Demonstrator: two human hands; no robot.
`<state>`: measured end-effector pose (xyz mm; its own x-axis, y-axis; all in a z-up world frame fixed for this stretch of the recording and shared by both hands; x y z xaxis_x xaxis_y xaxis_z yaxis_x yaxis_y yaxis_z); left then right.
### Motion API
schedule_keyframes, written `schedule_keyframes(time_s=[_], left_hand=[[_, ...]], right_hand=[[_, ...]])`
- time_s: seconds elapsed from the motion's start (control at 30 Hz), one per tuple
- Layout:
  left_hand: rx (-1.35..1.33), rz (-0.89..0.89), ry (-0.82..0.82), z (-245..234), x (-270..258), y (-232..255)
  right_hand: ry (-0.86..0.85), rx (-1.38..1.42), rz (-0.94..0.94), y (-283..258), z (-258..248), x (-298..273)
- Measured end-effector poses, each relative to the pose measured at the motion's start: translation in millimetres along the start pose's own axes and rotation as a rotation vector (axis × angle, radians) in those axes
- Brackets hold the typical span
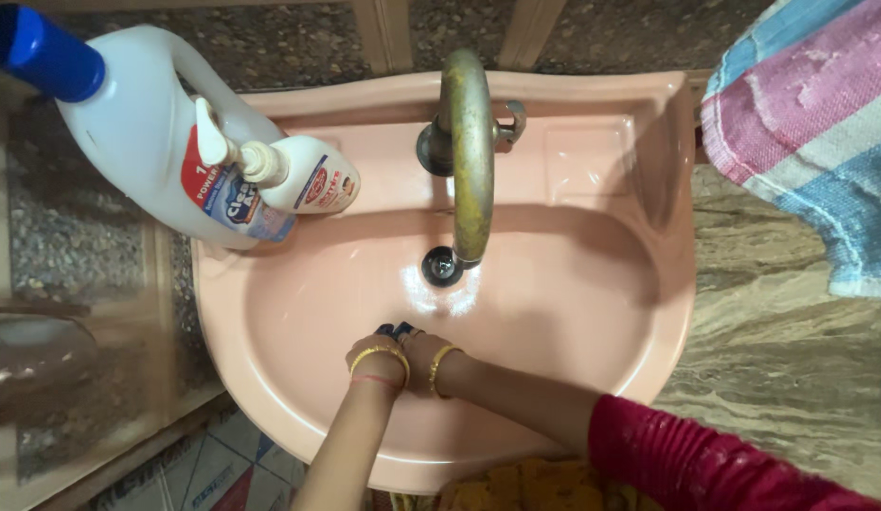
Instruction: The person washes a dark cloth in a pink sink using a handheld scrubbing tool. They scrub the cloth against the sink surface, rinse it under running water from the faucet, and wring it out repeatedly.
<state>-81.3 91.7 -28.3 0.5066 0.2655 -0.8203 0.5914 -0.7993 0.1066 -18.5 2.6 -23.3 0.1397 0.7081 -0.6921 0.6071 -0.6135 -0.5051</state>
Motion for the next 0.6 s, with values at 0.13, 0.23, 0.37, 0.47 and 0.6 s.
schedule_keyframes(time_s=[0.13,0.23,0.37,0.47,0.6], left_hand=[[-0.033,-0.035,0.166,-13,29,-1],[0.064,-0.067,0.145,-21,67,-2],[0.013,0.013,0.140,12,88,-3],[-0.040,0.180,0.119,35,77,9],[0.149,0.402,-0.296,19,-3,57]], right_hand=[[0.283,0.111,0.012,7,-6,16],[0.176,-0.101,0.060,8,-30,31],[0.186,0.006,0.065,10,-30,8],[0.027,-0.238,-0.029,23,-7,-8],[-0.308,-0.356,0.114,44,12,-43]])
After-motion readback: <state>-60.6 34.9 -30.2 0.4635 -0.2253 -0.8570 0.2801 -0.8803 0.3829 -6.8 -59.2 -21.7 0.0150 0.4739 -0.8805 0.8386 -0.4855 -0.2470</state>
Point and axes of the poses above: each hand's wrist, its own x-axis towards the middle knuckle, its own z-axis out of the palm, y = z × x, the point moved 2 cm from there along x, towards the middle knuckle, and after that the axes turned 9 degrees about z, right-handed, at the moved point
